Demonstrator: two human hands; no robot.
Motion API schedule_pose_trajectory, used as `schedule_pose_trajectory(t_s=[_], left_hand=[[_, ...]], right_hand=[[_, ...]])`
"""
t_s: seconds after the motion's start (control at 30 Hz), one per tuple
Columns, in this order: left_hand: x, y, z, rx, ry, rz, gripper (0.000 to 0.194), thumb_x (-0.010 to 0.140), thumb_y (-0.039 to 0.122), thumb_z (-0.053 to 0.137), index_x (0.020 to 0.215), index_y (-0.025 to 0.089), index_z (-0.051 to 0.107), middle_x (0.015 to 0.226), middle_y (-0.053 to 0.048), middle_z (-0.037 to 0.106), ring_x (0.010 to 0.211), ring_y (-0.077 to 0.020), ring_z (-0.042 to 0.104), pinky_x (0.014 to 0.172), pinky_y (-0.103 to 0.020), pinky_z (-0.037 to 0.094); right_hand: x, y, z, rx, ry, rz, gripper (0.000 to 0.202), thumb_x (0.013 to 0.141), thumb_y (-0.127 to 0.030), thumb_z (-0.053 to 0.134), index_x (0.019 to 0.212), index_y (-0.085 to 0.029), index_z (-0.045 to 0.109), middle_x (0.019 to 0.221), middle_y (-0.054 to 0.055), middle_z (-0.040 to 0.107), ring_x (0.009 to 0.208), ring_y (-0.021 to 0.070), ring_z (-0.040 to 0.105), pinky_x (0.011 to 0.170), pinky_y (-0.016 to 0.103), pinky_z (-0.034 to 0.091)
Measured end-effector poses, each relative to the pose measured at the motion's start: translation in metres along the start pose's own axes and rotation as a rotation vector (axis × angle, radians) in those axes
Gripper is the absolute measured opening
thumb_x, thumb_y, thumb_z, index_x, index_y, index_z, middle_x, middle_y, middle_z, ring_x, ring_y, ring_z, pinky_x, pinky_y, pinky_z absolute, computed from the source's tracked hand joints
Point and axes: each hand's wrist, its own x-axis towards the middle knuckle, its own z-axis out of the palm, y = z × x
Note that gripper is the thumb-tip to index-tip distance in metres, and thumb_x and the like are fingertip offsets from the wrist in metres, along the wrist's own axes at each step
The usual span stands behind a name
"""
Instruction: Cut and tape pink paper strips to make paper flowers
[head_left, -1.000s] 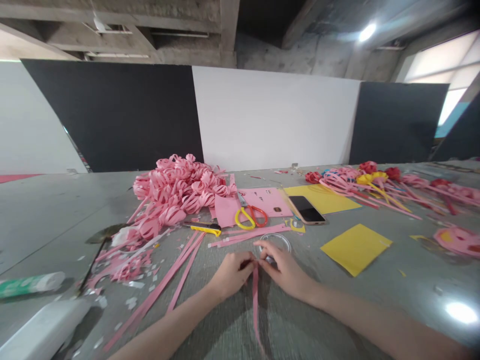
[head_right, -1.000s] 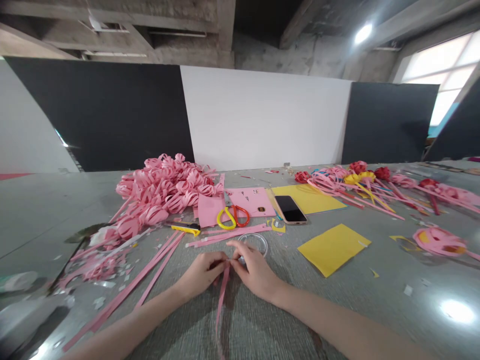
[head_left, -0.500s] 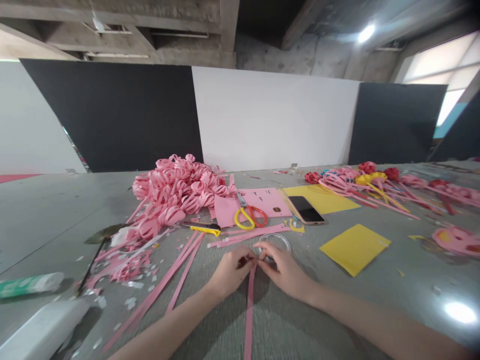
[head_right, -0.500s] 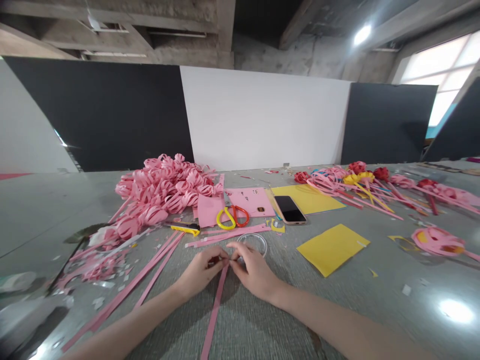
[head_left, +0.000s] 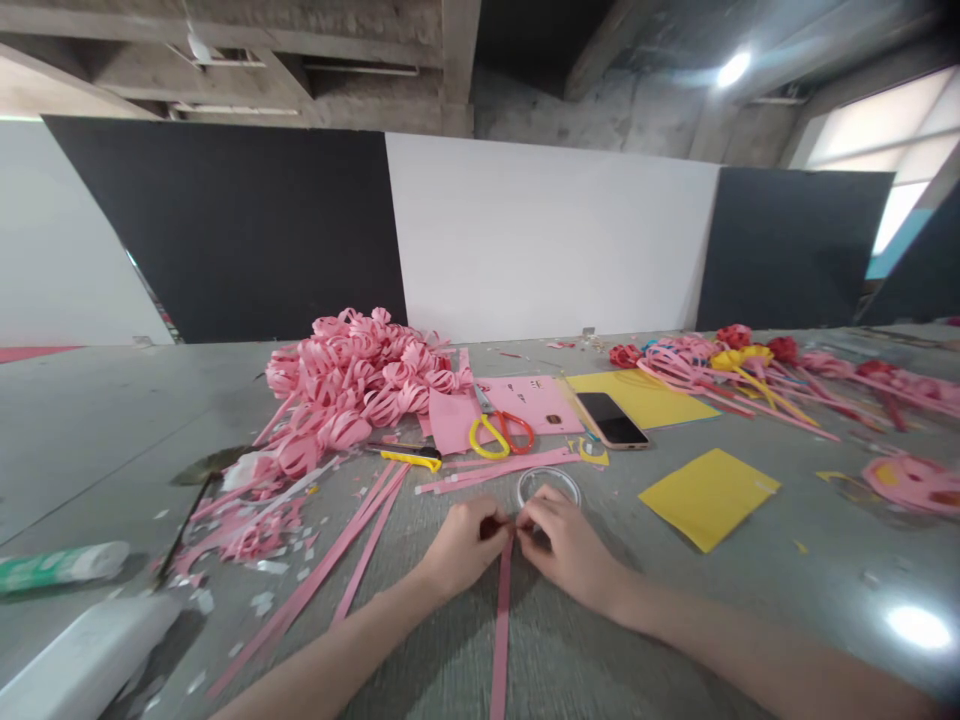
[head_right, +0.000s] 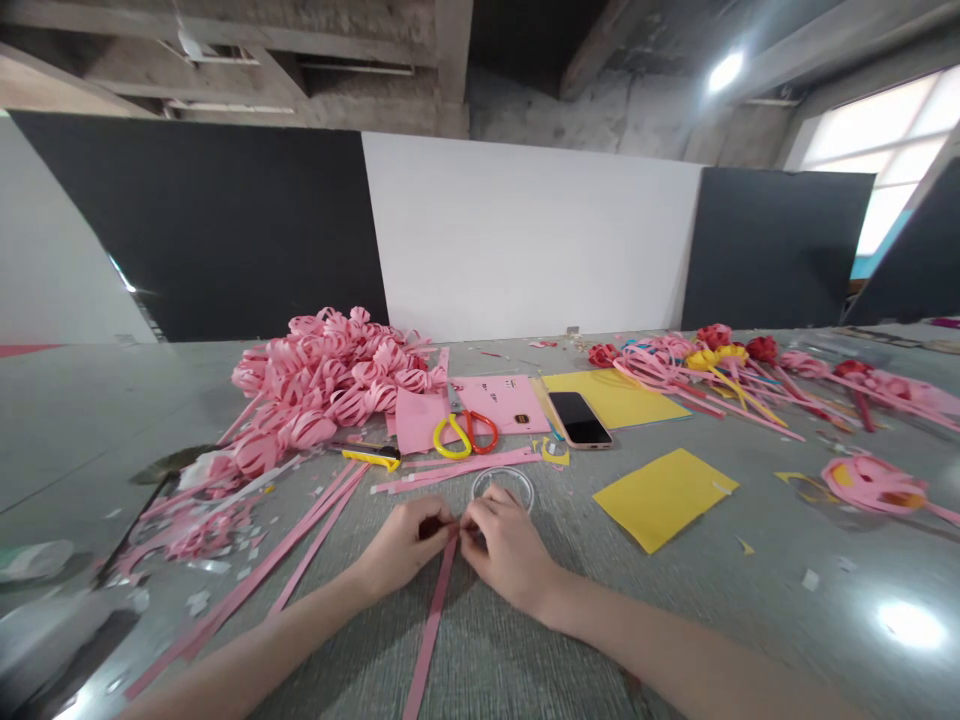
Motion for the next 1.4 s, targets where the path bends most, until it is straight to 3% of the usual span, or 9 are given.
schedule_pose_trajectory(t_s=[0.2,0.47,0.7,0.9,1.13,1.4], left_hand=[[0.001,-0.001,0.0,-0.05,-0.036,-0.019,0.011,0.068,0.015,0.044,0.06,0.014,0.052,0.056,0.003,0.048,0.055,-0.0104,0.042,0.052,-0.02,0.031],[0.002,0.002,-0.001,-0.141,-0.045,-0.045,0.014,0.072,0.02,0.043,0.064,0.014,0.052,0.059,0.002,0.05,0.058,-0.011,0.043,0.055,-0.021,0.033],[0.006,-0.004,-0.005,-0.194,0.101,-0.119,0.02,0.075,0.028,0.04,0.059,0.015,0.045,0.054,0.005,0.04,0.054,-0.0101,0.038,0.051,-0.02,0.031],[0.007,-0.009,-0.003,-0.184,0.077,-0.082,0.021,0.076,0.029,0.04,0.061,0.015,0.047,0.056,0.003,0.043,0.055,-0.0103,0.039,0.052,-0.021,0.032],[0.009,-0.008,0.003,-0.183,0.177,-0.114,0.02,0.076,0.029,0.042,0.062,0.016,0.046,0.055,0.003,0.044,0.054,-0.011,0.042,0.054,-0.022,0.034],[0.009,-0.007,0.002,-0.218,0.126,-0.095,0.022,0.076,0.032,0.043,0.062,0.016,0.047,0.056,0.004,0.044,0.056,-0.0106,0.042,0.055,-0.021,0.033]], right_hand=[[-0.001,-0.003,0.0,-0.104,0.026,-0.082,0.017,0.067,-0.002,0.048,0.062,-0.018,0.044,0.064,0.0,0.044,0.068,0.0157,0.043,0.062,0.027,0.035],[-0.001,-0.002,-0.001,-0.154,0.106,-0.167,0.015,0.071,-0.006,0.043,0.064,-0.018,0.044,0.066,0.001,0.046,0.07,0.0166,0.043,0.063,0.028,0.035],[-0.005,-0.011,-0.005,-0.17,0.061,-0.307,0.016,0.072,-0.005,0.039,0.068,-0.019,0.045,0.068,0.003,0.049,0.074,0.0183,0.045,0.069,0.032,0.036],[-0.003,-0.008,-0.003,-0.012,0.018,-0.118,0.012,0.075,-0.008,0.041,0.08,-0.019,0.041,0.079,0.005,0.049,0.079,0.018,0.046,0.069,0.03,0.039],[-0.004,-0.001,0.003,0.142,-0.062,0.022,0.019,0.07,-0.014,0.055,0.076,-0.02,0.038,0.073,-0.001,0.049,0.071,0.0141,0.047,0.062,0.024,0.037],[0.0,-0.002,0.0,0.207,-0.109,0.154,0.027,0.065,-0.024,0.062,0.072,-0.02,0.037,0.066,-0.003,0.046,0.061,0.0122,0.042,0.054,0.022,0.034]])
